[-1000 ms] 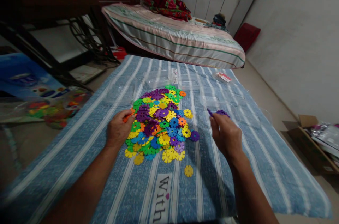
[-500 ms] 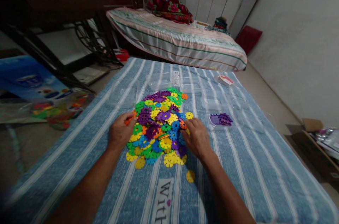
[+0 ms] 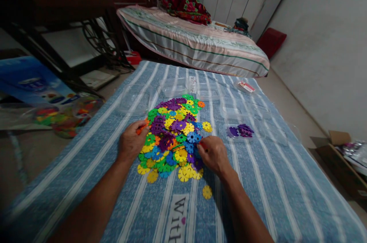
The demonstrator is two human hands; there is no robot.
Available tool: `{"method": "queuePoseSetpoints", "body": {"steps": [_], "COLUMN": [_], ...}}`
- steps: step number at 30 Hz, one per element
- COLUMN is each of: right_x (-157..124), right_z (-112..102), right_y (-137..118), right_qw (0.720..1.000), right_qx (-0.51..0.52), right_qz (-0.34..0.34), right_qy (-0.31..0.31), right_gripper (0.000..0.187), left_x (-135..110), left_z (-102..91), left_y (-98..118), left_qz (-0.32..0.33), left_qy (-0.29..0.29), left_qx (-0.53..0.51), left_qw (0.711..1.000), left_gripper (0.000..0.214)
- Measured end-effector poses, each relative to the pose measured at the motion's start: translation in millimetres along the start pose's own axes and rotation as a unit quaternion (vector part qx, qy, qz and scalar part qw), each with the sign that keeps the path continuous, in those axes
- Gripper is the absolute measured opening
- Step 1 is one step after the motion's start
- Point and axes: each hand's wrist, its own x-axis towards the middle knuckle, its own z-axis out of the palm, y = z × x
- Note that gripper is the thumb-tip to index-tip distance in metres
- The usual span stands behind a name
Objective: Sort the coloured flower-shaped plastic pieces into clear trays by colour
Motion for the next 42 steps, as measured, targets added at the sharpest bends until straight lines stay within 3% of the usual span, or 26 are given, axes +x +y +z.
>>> {"method": "queuePoseSetpoints", "body": {"steps": [4,7,13,16,22,27,32,38,42], "right_x": [-1.3,-2.4,-3.6,-3.1,-5.5,-5.8,-5.9,-9.9,-11.3], "right_z": [-6.1,-1.2,12.8,15.1,11.4,5.7,6.9,13.0,16.5], "right_y": [-2.4,-0.2,2.2,1.2,-5.7,-14.1,-13.7,-5.5,-0.2], "right_qw": [1.000,0.999,0.997,0.996,0.996,0.968,0.952,0.967,0.988], "right_qx": [-0.005,-0.034,-0.078,-0.081,0.057,0.198,0.247,0.202,0.102], "right_qz": [-0.012,-0.018,-0.022,-0.015,0.048,0.131,0.157,0.134,0.091], "right_qy": [0.014,0.035,-0.016,-0.012,0.053,0.076,0.095,0.079,0.065], "right_gripper": [0.037,0.026,0.022,0.019,0.027,0.030,0.030,0.030,0.034], "left_x": [-0.2,-0.4,0.1,0.4,0.3,-0.2,-0.6,-0.3,0.6], "left_z": [-0.1,0.0,-1.0,-1.1,0.4,0.6,-0.3,-0.2,0.9], "left_y": [0.3,0.0,1.0,0.7,-1.1,-0.4,0.3,0.1,-1.4], "left_qz": [-0.001,-0.002,0.005,0.004,0.000,-0.002,0.004,0.001,0.004], "left_qy": [0.005,0.004,0.000,0.001,-0.001,0.004,0.007,0.002,0.002], "left_qx": [0.000,0.001,-0.002,-0.003,-0.001,-0.002,-0.005,0.001,0.008], "left_qw": [1.000,1.000,1.000,1.000,1.000,1.000,1.000,1.000,1.000], "left_gripper": [0.017,0.019,0.020,0.020,0.019,0.019,0.018,0.019,0.019]}}
